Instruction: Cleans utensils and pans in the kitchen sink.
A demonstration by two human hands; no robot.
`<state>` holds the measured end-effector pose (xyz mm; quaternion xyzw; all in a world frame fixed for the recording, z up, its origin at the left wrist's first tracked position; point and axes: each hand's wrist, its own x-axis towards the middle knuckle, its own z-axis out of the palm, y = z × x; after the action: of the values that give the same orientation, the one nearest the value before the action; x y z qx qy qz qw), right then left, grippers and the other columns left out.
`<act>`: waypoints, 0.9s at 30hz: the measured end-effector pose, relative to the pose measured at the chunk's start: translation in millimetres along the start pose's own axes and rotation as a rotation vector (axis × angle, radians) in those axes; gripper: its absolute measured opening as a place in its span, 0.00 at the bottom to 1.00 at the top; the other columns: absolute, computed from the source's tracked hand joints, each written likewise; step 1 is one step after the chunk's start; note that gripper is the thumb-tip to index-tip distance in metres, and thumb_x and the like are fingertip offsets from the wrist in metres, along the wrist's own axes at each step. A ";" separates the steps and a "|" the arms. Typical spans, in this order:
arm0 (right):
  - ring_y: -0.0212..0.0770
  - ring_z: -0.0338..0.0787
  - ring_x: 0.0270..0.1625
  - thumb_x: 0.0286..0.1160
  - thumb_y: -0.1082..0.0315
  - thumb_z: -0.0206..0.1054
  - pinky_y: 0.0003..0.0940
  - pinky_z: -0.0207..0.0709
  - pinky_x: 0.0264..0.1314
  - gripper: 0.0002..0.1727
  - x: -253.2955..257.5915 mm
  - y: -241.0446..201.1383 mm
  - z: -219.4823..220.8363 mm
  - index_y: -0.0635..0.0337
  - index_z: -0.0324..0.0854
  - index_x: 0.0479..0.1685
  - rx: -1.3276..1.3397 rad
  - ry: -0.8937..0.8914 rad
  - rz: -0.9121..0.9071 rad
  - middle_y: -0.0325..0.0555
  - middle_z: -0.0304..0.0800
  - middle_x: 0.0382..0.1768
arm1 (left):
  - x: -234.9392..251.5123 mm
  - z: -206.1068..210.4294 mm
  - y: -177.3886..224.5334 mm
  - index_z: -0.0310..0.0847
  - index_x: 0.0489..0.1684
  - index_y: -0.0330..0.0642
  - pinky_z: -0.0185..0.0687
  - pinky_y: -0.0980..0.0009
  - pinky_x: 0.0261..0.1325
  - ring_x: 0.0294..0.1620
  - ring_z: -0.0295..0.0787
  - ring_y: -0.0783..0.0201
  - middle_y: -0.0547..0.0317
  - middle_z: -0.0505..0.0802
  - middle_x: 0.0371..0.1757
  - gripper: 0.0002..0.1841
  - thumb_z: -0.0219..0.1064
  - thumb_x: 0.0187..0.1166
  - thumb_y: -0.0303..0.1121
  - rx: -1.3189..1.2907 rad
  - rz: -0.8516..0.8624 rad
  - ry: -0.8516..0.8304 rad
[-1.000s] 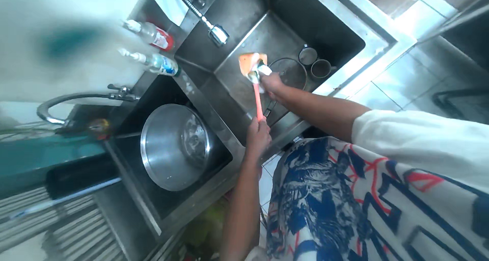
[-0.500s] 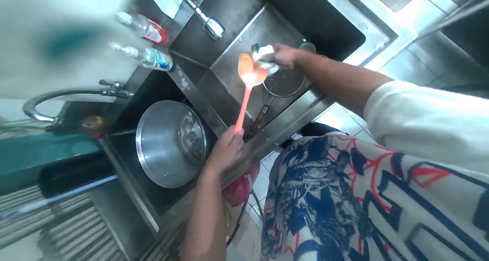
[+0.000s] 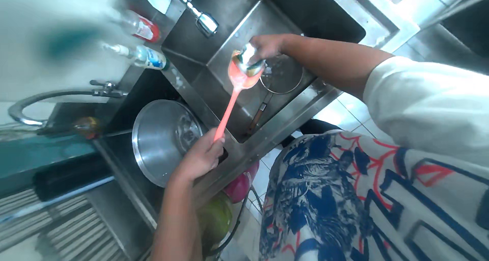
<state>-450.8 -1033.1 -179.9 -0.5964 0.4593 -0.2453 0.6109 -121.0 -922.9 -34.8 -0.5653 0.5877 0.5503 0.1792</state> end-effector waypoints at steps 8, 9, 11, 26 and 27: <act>0.42 0.90 0.50 0.91 0.56 0.60 0.44 0.82 0.62 0.21 16.8 9.1 16.4 0.69 0.81 0.62 0.206 0.294 0.155 0.56 0.90 0.49 | 22.9 41.2 0.3 0.71 0.60 0.41 0.63 0.78 0.16 0.14 0.64 0.74 0.68 0.72 0.22 0.11 0.47 0.94 0.35 -0.182 0.013 0.097; 0.44 0.91 0.52 0.92 0.57 0.58 0.45 0.83 0.63 0.21 20.1 8.6 16.4 0.69 0.80 0.64 0.260 0.372 0.185 0.57 0.90 0.51 | 25.5 49.5 0.6 0.71 0.61 0.39 0.64 0.78 0.17 0.14 0.64 0.75 0.68 0.72 0.22 0.12 0.47 0.94 0.34 -0.217 0.023 0.131; 0.43 0.91 0.50 0.93 0.57 0.57 0.43 0.85 0.59 0.21 24.4 11.3 9.5 0.68 0.78 0.66 0.325 0.514 0.205 0.56 0.89 0.51 | 29.0 63.6 0.8 0.71 0.63 0.38 0.66 0.78 0.18 0.15 0.66 0.75 0.68 0.73 0.23 0.13 0.48 0.93 0.34 -0.240 0.048 0.187; 0.65 0.88 0.66 0.73 0.72 0.74 0.60 0.78 0.73 0.18 -13.3 -11.4 53.4 0.74 0.83 0.58 -0.465 0.432 -0.048 0.68 0.87 0.61 | 59.3 91.5 21.4 0.75 0.66 0.35 0.71 0.74 0.24 0.19 0.71 0.70 0.62 0.77 0.26 0.15 0.51 0.94 0.35 -0.204 0.036 0.311; 0.65 0.87 0.68 0.72 0.74 0.73 0.59 0.77 0.75 0.18 -13.1 -6.9 62.5 0.75 0.83 0.58 -0.482 0.389 -0.074 0.68 0.86 0.62 | 61.8 91.8 22.1 0.75 0.66 0.34 0.73 0.73 0.26 0.21 0.72 0.69 0.61 0.77 0.27 0.15 0.51 0.94 0.35 -0.176 0.037 0.322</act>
<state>-401.7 -991.6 -178.1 -0.6821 0.5907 -0.2607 0.3431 -196.1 -879.2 -106.8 -0.6489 0.5685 0.5053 0.0224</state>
